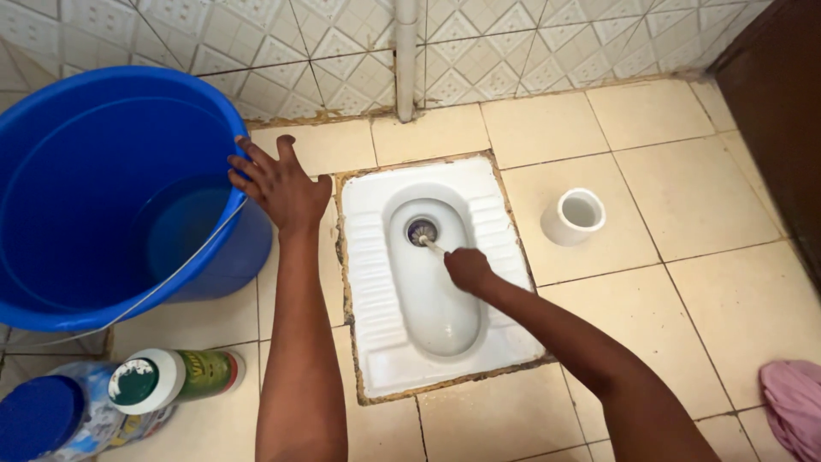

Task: The person scrubs a squat toilet with a toilet brush, then pours water from a blue bucket into the bowl to rinse it. The person continues scrubbing the bowl and rinses the brush in the bucket.

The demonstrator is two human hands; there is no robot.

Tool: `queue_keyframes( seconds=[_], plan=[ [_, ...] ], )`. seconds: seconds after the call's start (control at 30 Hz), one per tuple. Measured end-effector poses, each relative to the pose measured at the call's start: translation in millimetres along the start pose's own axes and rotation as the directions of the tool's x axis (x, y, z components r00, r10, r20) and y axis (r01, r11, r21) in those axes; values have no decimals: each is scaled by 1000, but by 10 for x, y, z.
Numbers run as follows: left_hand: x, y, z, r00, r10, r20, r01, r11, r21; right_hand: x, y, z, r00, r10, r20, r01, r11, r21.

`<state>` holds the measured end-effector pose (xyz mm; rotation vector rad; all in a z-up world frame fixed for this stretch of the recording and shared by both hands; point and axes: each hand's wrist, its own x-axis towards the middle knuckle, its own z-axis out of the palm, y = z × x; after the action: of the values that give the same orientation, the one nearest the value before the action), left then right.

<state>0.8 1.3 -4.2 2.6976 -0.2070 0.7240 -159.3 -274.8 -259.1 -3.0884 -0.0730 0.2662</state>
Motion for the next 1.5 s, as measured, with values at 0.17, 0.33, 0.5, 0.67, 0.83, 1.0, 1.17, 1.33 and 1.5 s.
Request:
queue_keyframes(
  seconds=[0.17,0.33,0.5,0.67,0.83,1.0,1.17,1.33,1.5],
  plan=[
    [15,20,-22,1000,-16,4,16,999,-30,-34,-249,211,999,40,8,-40,999,22],
    [1,1,1,1000,-13,-5,13,999,-35,321,-410,383,988,137,-70,-133,989,60],
    [-17,-12,-45,1000,3,-12,-4,997,-75,367,-381,539,965,229,-125,-214,969,120],
    [-37,0,-170,999,-3,-35,-4,982,-187,299,-348,662,818,566,-99,-459,747,481],
    [0,263,-68,998,16,-60,-31,966,-258,448,-304,623,836,514,190,-454,456,765],
    [-131,690,12,985,126,114,-92,960,-263,542,38,513,997,79,-16,-64,894,443],
    [-186,1007,-30,826,113,552,12,976,-218,371,247,180,840,328,433,-542,445,713],
    [-378,1267,147,774,74,629,214,904,-370,429,480,-22,950,164,264,-231,941,247],
    [-822,1086,605,724,6,690,444,762,-472,405,255,67,937,296,187,-317,943,101]
  ],
)
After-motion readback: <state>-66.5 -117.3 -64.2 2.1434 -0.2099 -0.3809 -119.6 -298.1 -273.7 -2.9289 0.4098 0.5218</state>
